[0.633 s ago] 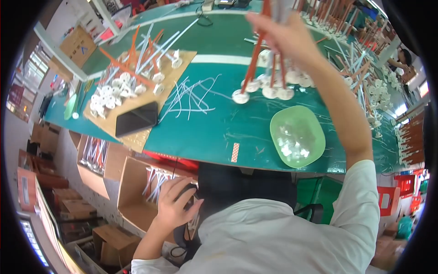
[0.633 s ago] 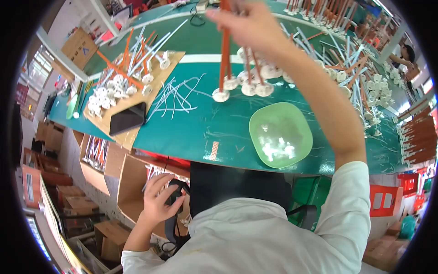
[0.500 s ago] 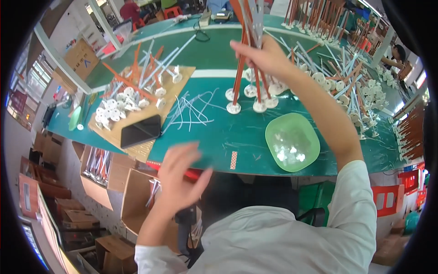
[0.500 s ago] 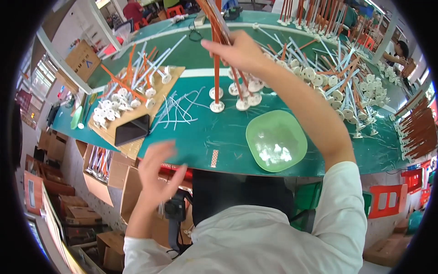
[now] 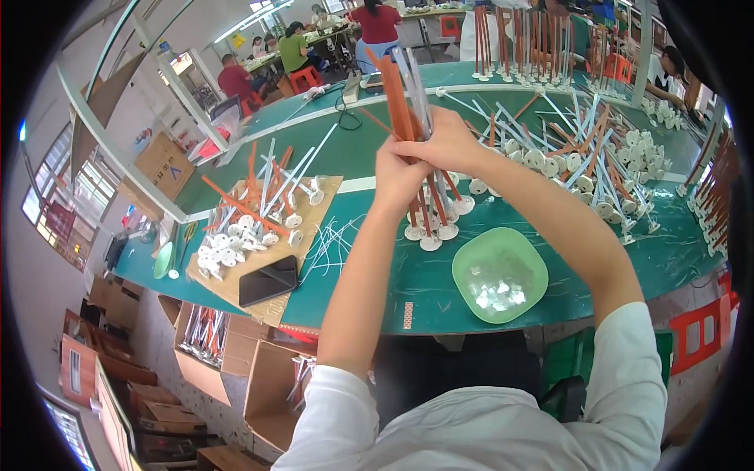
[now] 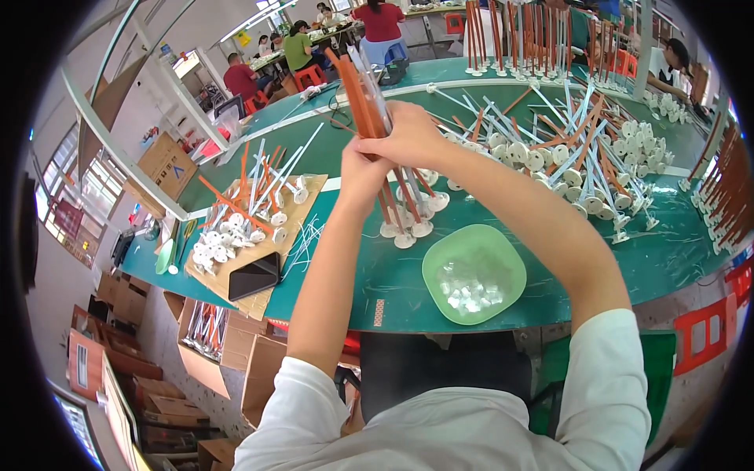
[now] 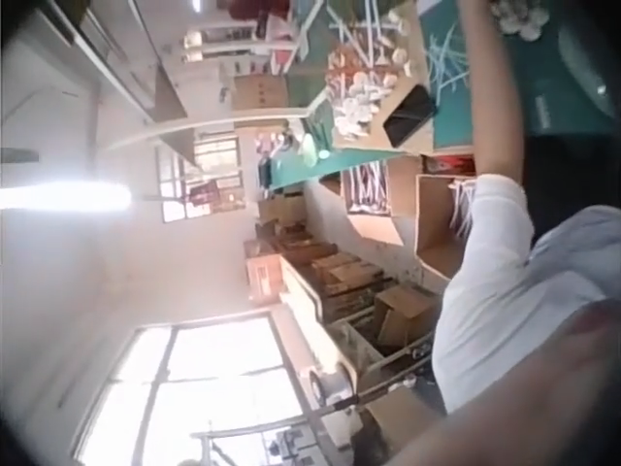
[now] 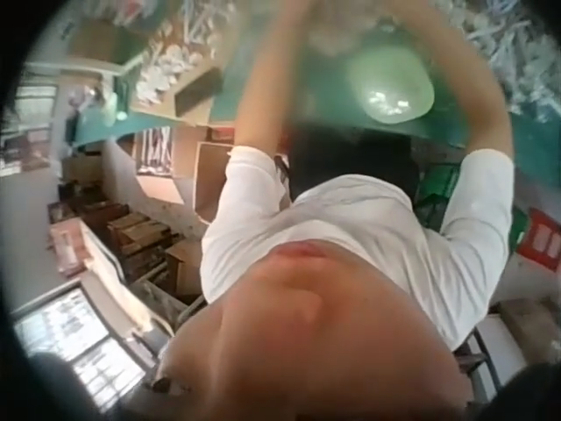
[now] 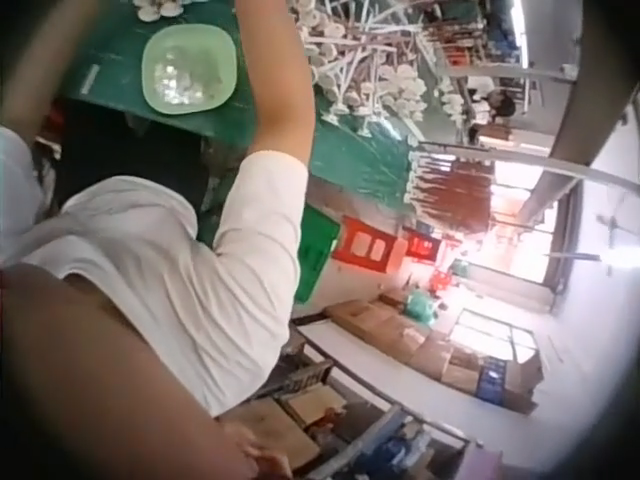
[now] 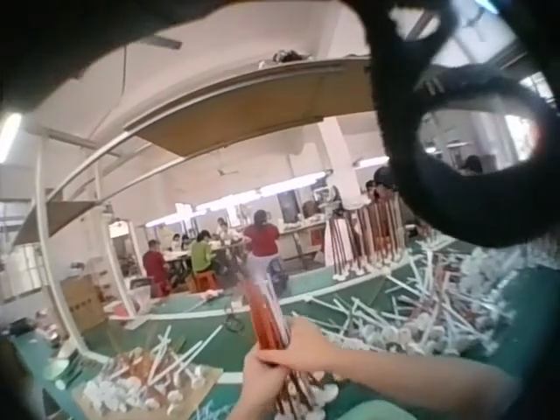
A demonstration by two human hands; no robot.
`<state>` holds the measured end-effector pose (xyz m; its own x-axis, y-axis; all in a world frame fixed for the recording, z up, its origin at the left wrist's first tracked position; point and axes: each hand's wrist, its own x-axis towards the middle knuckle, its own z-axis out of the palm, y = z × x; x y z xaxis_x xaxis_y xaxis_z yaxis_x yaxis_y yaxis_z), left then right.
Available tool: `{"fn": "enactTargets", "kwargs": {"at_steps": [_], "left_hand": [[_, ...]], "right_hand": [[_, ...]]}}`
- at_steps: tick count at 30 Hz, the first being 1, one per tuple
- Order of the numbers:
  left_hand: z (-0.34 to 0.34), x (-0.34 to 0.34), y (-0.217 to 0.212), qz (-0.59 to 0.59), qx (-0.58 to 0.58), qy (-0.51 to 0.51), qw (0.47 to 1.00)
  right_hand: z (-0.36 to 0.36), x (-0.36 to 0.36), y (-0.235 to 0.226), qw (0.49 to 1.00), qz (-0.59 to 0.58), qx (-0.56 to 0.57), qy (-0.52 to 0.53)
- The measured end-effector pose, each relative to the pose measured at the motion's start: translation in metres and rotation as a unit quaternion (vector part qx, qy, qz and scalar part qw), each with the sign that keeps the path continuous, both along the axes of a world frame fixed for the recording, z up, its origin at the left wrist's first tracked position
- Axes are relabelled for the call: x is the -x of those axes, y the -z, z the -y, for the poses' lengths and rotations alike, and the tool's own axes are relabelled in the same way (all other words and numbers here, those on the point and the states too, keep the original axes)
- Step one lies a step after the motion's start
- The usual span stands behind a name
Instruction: Bundling multiple LED light strips together using small white ties and placing the completed bundles into a cardboard box.
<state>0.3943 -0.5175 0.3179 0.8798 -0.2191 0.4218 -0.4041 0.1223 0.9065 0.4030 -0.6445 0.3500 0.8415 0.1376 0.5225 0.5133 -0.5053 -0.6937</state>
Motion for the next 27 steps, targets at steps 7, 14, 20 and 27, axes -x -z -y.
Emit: {"fn": "enactTargets", "kwargs": {"at_steps": [7,14,20,27], "left_hand": [[0.013,-0.015,-0.027,0.064,-0.007,-0.011,0.998],[0.025,-0.014,-0.057,-0.024,0.045,-0.027,0.998],[0.032,-0.003,-0.082,0.062,0.004,-0.037,0.997],[0.027,0.011,-0.092,0.045,-0.042,-0.073,0.995]], "right_hand": [[0.000,-0.005,-0.060,0.995,0.058,0.010,-0.084],[0.004,0.013,-0.116,0.985,0.090,0.143,-0.035],[-0.011,0.019,-0.154,0.896,0.114,0.430,-0.005],[-0.012,0.030,-0.151,0.895,0.068,0.435,-0.073]]}}
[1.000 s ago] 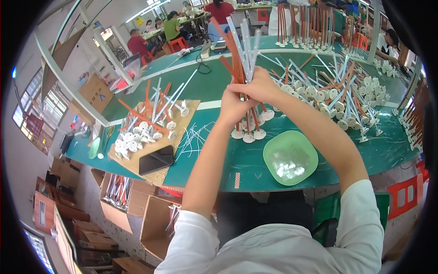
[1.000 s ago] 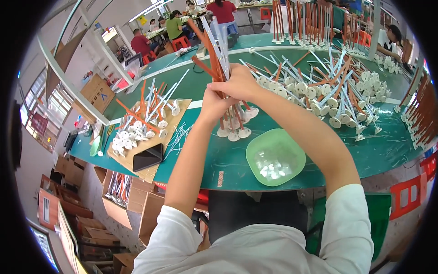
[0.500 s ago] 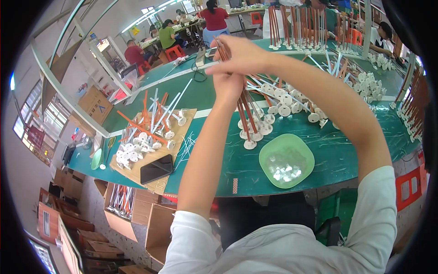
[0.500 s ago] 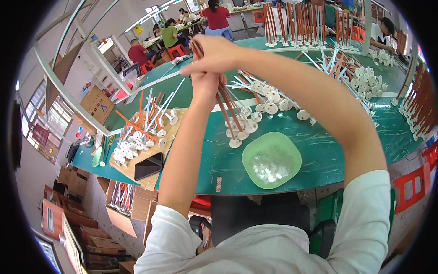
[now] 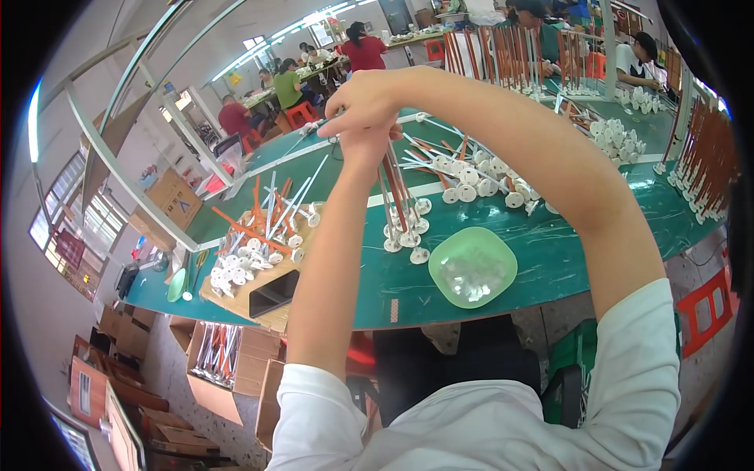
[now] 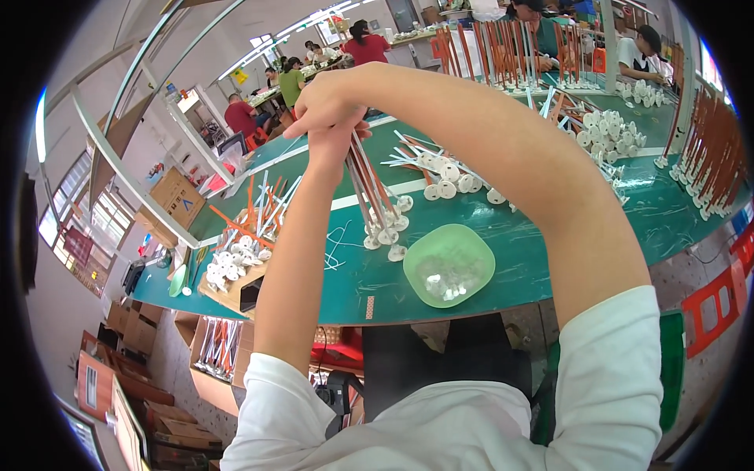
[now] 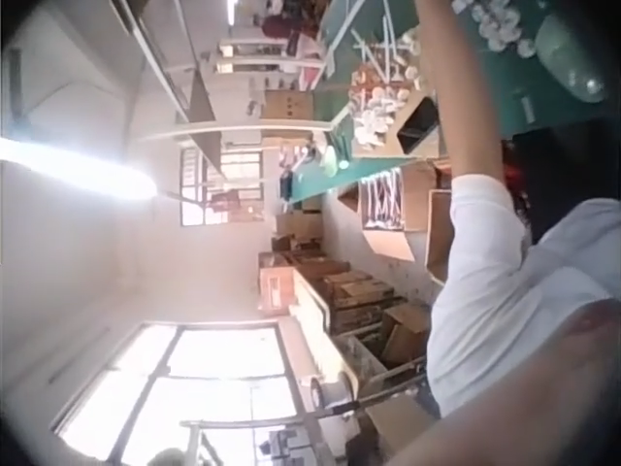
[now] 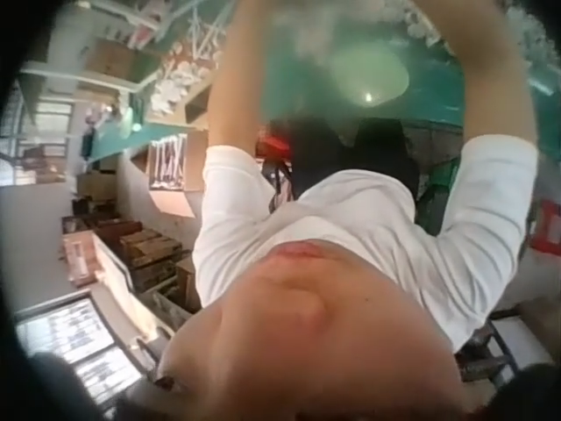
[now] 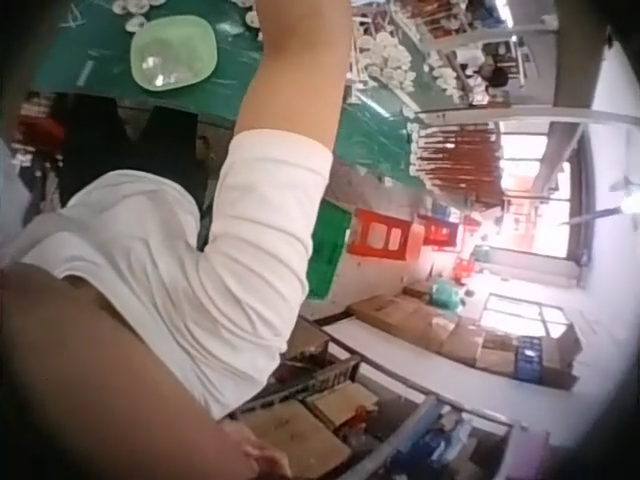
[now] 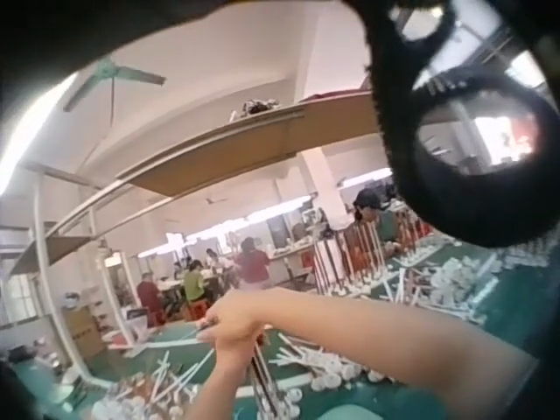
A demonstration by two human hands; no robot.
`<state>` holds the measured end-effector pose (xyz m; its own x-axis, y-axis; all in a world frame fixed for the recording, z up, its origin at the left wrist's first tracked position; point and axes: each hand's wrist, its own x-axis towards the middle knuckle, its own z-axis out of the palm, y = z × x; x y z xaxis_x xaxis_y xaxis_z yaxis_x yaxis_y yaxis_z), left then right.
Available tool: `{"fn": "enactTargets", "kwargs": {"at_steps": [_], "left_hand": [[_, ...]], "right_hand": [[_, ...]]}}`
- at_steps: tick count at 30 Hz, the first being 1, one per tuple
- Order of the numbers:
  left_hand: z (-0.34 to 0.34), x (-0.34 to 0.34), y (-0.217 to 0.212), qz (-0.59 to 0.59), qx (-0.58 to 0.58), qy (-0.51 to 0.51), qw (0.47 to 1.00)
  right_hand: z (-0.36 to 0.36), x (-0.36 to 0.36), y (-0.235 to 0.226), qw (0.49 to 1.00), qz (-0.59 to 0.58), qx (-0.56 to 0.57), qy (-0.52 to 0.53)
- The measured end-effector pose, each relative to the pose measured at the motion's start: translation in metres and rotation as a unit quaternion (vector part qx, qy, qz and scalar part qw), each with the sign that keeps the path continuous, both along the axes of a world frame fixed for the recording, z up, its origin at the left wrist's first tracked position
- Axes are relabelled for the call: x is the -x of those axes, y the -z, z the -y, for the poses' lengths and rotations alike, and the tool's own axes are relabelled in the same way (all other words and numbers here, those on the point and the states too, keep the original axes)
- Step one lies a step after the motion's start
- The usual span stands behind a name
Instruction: Bundling multiple LED light strips together using small white ties and placing the completed bundles into a cardboard box.
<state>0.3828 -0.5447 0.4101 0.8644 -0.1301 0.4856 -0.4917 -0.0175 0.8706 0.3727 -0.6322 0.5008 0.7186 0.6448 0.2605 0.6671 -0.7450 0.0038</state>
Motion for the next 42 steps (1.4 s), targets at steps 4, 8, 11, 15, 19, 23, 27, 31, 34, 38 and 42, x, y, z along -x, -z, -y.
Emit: {"fn": "enactTargets", "kwargs": {"at_steps": [4,8,11,15,19,23,27,31,34,38,42], "left_hand": [[0.005,-0.008,0.004,-0.028,-0.031,0.013,0.999],[0.013,-0.033,-0.008,-0.154,-0.015,-0.025,0.988],[0.017,-0.049,-0.023,-0.272,0.005,-0.065,0.960],[0.009,-0.061,-0.040,-0.414,0.036,-0.126,0.901],[0.050,-0.014,0.023,0.032,0.028,0.062,0.997],[-0.020,-0.104,0.018,0.097,-0.089,-0.124,0.983],[0.017,-0.056,0.007,0.095,0.051,-0.064,0.992],[-0.008,-0.007,-0.037,0.107,0.188,-0.034,0.976],[-0.021,0.012,-0.064,0.009,0.168,-0.052,0.984],[-0.013,0.036,-0.078,0.025,0.153,0.005,0.988],[-0.003,0.072,-0.079,0.043,-0.026,0.216,0.975]], "right_hand": [[-0.011,0.020,0.003,0.998,-0.003,0.062,0.010],[-0.010,0.025,0.009,0.996,-0.005,0.079,0.028],[-0.009,0.030,0.012,0.998,-0.004,0.054,0.035],[-0.015,0.031,0.011,0.998,0.037,0.038,-0.013],[0.026,0.034,0.017,0.998,-0.008,0.010,0.066],[-0.024,0.044,-0.010,0.995,0.081,0.051,-0.005],[-0.005,0.039,-0.003,0.992,0.128,-0.002,0.000],[0.013,0.036,0.013,0.937,0.200,-0.276,-0.079],[0.044,0.033,0.046,0.891,0.207,-0.399,-0.060],[0.027,0.024,0.099,0.900,0.154,-0.406,-0.046],[-0.001,0.031,0.101,0.843,-0.046,-0.515,-0.152]]}}
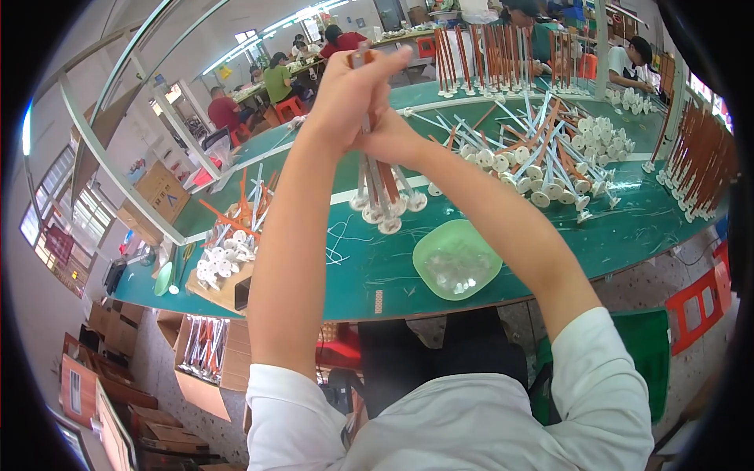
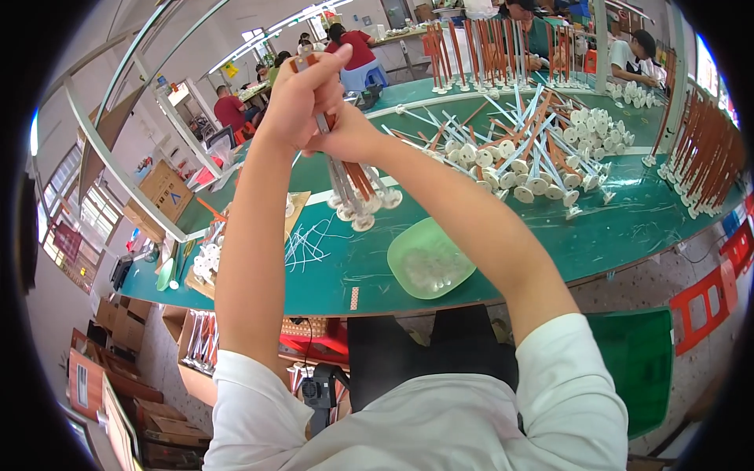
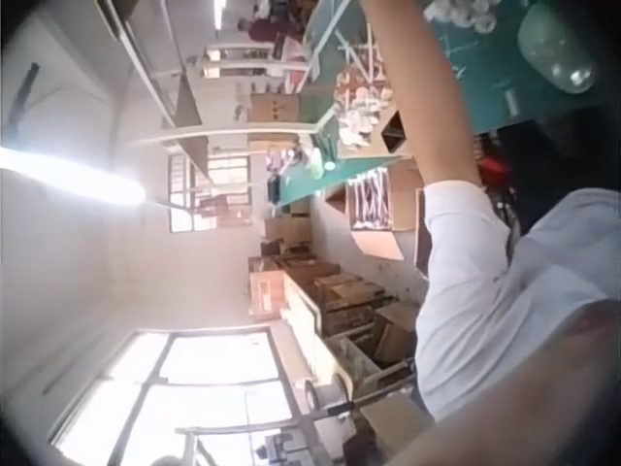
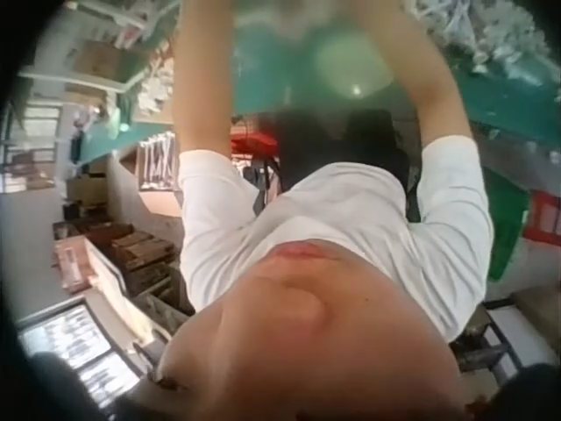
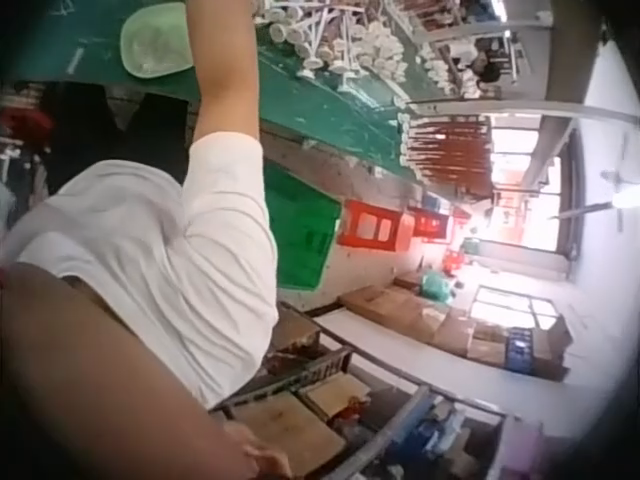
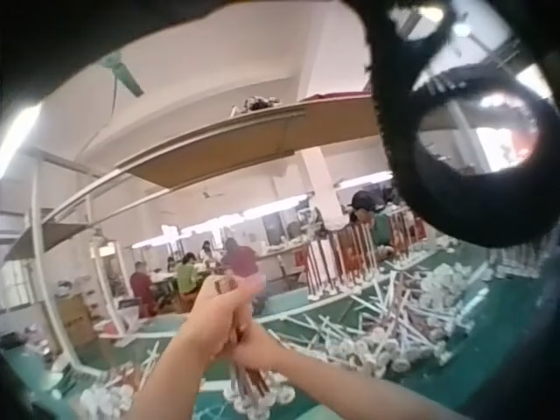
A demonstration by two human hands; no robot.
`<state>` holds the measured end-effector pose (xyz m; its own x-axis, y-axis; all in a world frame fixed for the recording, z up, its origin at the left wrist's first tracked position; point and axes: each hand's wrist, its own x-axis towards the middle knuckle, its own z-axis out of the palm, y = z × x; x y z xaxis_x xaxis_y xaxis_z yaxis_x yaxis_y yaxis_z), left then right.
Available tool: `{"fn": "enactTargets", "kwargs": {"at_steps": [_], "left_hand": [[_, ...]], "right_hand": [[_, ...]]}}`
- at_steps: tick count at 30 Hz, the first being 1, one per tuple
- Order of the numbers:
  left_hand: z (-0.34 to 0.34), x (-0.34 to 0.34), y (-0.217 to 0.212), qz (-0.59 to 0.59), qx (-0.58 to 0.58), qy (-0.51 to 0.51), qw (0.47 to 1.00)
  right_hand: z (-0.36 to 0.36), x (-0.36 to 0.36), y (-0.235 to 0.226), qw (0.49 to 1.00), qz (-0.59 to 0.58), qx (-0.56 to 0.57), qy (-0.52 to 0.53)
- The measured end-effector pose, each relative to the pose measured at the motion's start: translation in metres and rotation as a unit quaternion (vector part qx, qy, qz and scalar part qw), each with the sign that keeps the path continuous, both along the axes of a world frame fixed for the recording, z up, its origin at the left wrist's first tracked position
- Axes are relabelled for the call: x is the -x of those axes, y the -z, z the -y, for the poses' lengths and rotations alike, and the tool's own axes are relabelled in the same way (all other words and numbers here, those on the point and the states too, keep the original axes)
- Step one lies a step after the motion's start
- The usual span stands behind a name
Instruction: Bundling multiple LED light strips together using small white ties and placing the completed bundles into a cardboard box.
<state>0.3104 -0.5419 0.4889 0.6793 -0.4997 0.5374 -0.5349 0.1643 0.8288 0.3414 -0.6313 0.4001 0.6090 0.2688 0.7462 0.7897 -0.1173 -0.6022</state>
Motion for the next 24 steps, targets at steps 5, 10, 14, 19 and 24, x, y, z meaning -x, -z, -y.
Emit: {"fn": "enactTargets", "kwargs": {"at_steps": [5,10,14,19,24], "left_hand": [[-0.010,0.009,0.022,0.155,-0.029,-0.246,0.956],[-0.039,-0.025,0.101,0.266,0.112,-0.360,0.887],[-0.047,-0.035,0.137,0.156,-0.127,-0.231,0.952],[-0.038,-0.037,0.134,-0.045,-0.156,-0.090,0.983],[-0.047,-0.020,0.113,-0.089,-0.129,0.072,0.985]], "right_hand": [[-0.011,-0.023,0.015,0.987,-0.105,-0.074,-0.093],[0.006,-0.020,0.010,0.976,-0.168,-0.126,0.063],[0.002,-0.013,0.005,0.938,-0.250,-0.235,-0.049],[0.005,-0.001,-0.003,0.965,-0.224,-0.134,-0.019],[0.024,-0.006,-0.003,0.987,-0.155,-0.046,0.018]]}}
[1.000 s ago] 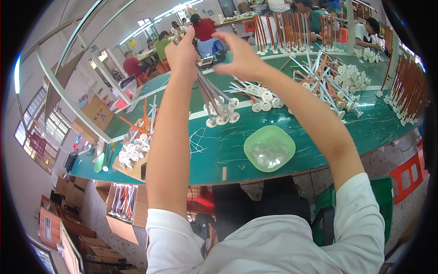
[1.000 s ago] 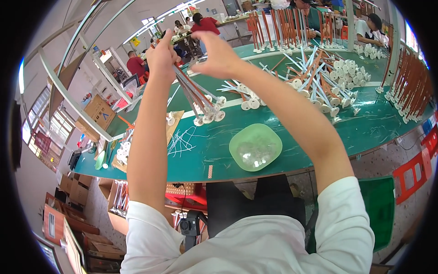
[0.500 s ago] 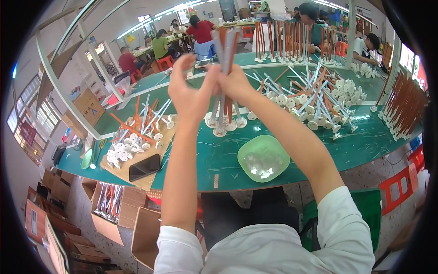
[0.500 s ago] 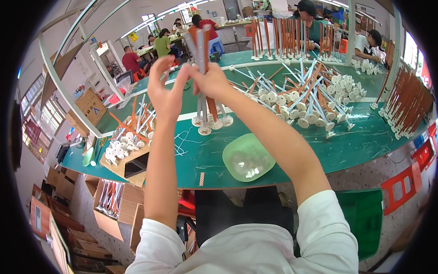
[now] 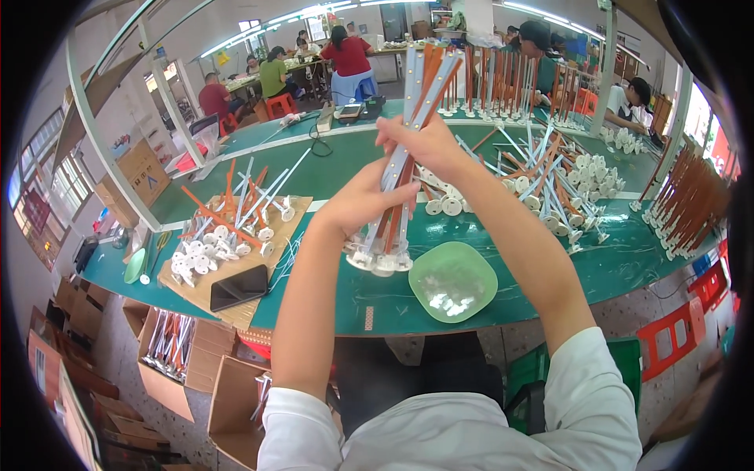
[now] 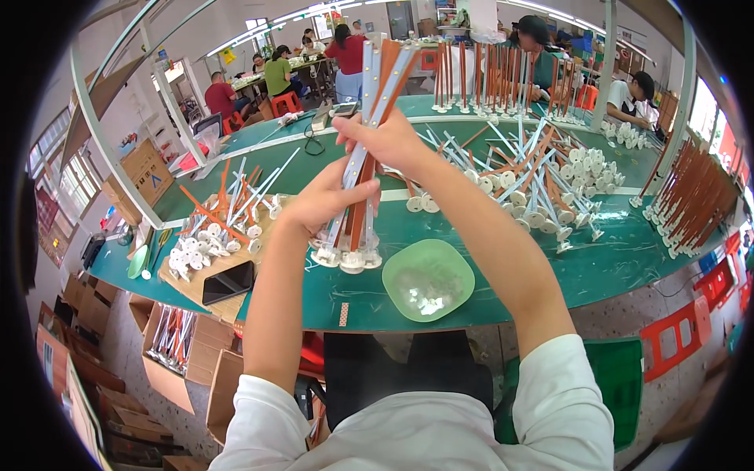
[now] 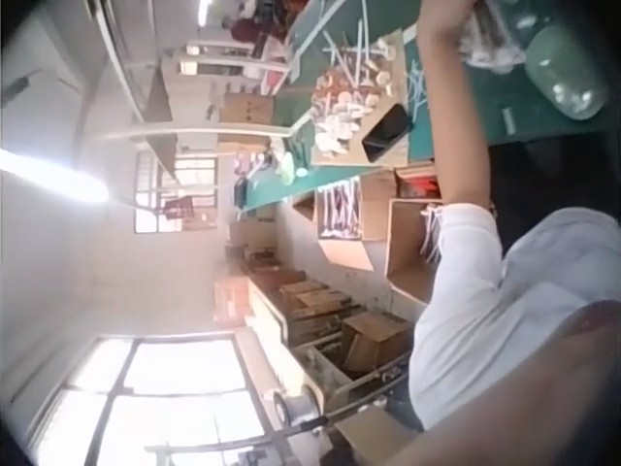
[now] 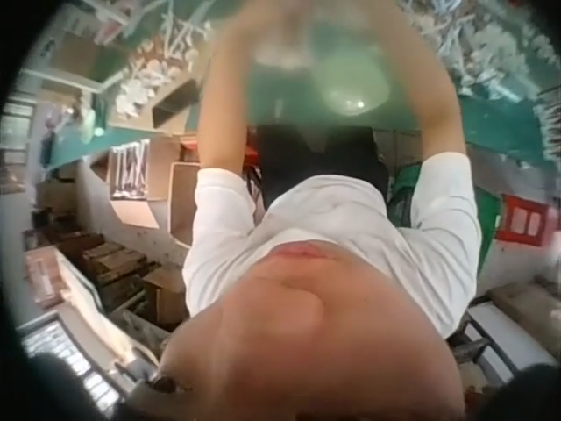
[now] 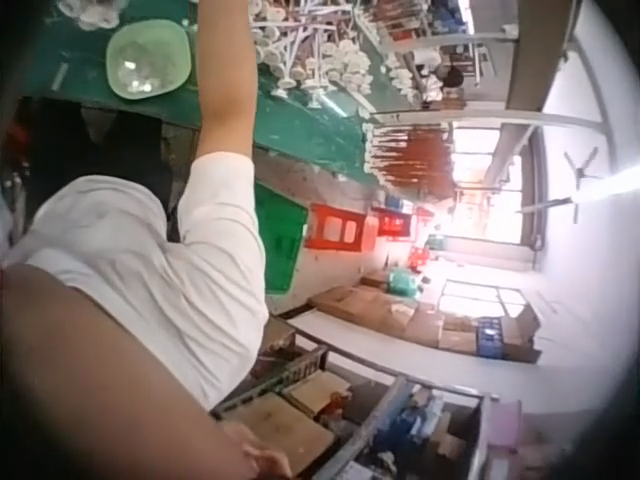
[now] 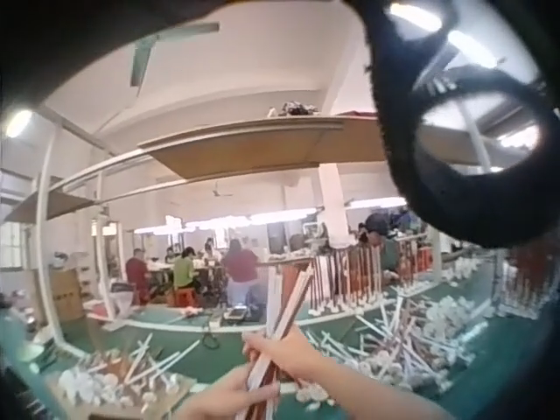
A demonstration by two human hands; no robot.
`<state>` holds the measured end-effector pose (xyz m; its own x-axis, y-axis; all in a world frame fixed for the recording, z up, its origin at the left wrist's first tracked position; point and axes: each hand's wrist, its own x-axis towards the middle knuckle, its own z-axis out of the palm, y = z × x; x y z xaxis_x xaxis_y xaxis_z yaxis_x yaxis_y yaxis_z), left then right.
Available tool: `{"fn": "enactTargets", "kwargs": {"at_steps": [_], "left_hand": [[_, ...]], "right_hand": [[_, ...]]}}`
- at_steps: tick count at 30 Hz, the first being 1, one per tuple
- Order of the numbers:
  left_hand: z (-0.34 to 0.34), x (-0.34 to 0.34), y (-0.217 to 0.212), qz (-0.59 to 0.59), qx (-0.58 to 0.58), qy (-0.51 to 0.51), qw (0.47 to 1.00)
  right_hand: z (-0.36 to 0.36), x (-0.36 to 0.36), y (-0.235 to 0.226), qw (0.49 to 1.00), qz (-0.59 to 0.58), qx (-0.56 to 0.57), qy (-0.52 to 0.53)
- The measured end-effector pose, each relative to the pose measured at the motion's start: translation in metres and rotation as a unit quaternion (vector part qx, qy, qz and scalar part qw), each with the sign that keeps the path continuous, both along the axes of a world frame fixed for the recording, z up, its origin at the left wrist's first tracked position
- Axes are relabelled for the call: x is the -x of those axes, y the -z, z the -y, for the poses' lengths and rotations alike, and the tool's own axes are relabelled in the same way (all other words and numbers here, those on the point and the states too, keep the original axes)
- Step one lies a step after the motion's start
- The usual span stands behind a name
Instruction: Bundling multiple LED light strips together using small white ties and placing the completed bundles into a cardboard box.
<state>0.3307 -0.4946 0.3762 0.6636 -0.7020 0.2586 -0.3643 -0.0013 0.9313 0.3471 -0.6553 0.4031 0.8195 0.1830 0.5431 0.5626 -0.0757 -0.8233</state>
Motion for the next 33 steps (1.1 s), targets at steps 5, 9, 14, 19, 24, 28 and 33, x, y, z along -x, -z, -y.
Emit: {"fn": "enactTargets", "kwargs": {"at_steps": [5,9,14,19,24,28,33], "left_hand": [[-0.001,-0.006,0.004,-0.001,-0.029,-0.032,0.999],[0.004,-0.011,0.016,0.145,-0.030,-0.054,0.988],[0.019,0.012,0.018,0.028,0.081,-0.075,0.994],[0.021,0.011,0.025,0.118,0.063,-0.171,0.976],[0.023,0.007,0.028,0.127,0.020,-0.119,0.984],[0.029,0.011,0.041,0.054,0.186,-0.042,0.980],[0.022,0.017,0.045,0.080,0.195,-0.140,0.968]], "right_hand": [[0.003,0.006,-0.002,1.000,0.002,-0.003,0.004],[0.003,0.009,0.004,0.999,0.006,0.017,0.034],[0.002,0.017,0.003,0.999,0.013,-0.025,0.022],[-0.009,0.014,0.010,0.998,0.001,-0.059,0.016],[-0.003,0.014,0.011,0.975,-0.097,-0.165,-0.114],[-0.021,0.011,0.008,0.985,-0.050,-0.162,-0.033],[-0.041,0.016,0.002,0.997,0.002,-0.050,0.065]]}}
